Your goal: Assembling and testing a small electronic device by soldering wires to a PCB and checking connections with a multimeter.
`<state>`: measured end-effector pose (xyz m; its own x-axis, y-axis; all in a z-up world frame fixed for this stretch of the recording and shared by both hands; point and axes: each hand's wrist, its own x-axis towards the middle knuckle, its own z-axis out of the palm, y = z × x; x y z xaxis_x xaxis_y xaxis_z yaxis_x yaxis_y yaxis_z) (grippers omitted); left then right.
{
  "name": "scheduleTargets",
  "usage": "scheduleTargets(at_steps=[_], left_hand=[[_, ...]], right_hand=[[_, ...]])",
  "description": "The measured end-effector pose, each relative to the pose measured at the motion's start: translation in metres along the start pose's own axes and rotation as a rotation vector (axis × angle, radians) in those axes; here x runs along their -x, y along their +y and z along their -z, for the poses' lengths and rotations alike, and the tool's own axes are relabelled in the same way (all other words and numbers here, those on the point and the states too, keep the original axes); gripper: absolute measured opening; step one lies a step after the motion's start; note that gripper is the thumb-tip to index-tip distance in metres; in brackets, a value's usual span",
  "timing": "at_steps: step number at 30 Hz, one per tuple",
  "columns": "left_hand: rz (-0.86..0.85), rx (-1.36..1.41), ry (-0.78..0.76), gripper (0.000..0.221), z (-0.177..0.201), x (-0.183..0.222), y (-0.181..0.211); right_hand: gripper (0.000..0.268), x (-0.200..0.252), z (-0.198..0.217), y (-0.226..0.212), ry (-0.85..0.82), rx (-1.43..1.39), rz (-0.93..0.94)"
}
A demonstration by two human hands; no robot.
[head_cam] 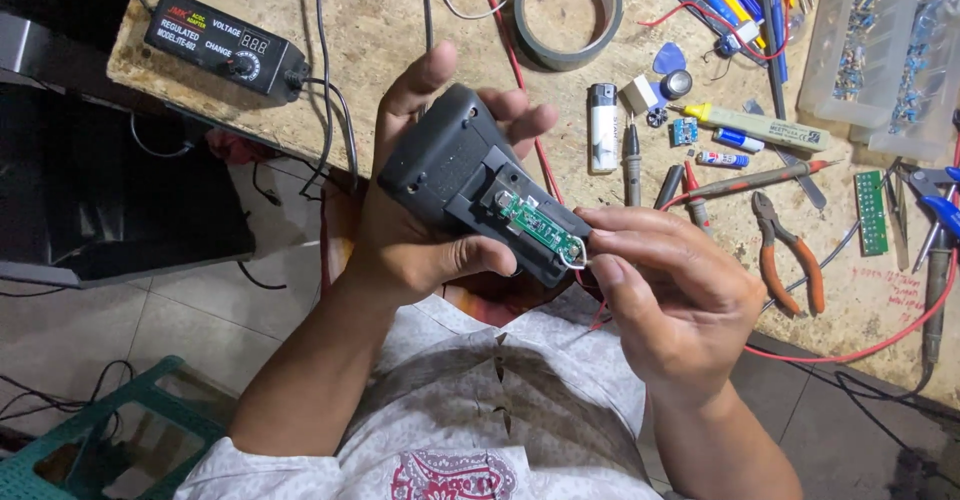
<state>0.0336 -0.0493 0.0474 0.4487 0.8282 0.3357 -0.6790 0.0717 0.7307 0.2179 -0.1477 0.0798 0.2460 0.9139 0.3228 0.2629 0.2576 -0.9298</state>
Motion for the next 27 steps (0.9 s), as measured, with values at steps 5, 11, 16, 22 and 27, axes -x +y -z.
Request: scheduleTargets(at_steps=[5, 11, 16, 22, 27], left_hand=[[-0.016, -0.173, -0.064, 0.086, -0.007, -0.003, 0.013], [-0.050, -0.243, -0.133, 0.069, -0.011, -0.006, 0.021], [-0.061, -0.258, -0.148, 0.067, -0.012, -0.006, 0.022], [-0.077, -0.317, -0.142, 0.062, -0.017, -0.006, 0.031], [-0.142, -0.469, -0.160, 0.059, -0.023, -0.005, 0.037]], right_hand=[[0.013, 0.004, 0.007, 0.012, 0.006, -0.138, -0.100], [0.013, 0.007, 0.010, 0.015, -0.029, -0.270, -0.179], [0.011, 0.008, 0.008, 0.013, -0.001, -0.291, -0.214], [0.012, 0.006, 0.012, 0.007, -0.067, -0.234, -0.217], [0.010, 0.002, 0.006, -0.004, -0.047, -0.125, -0.188]])
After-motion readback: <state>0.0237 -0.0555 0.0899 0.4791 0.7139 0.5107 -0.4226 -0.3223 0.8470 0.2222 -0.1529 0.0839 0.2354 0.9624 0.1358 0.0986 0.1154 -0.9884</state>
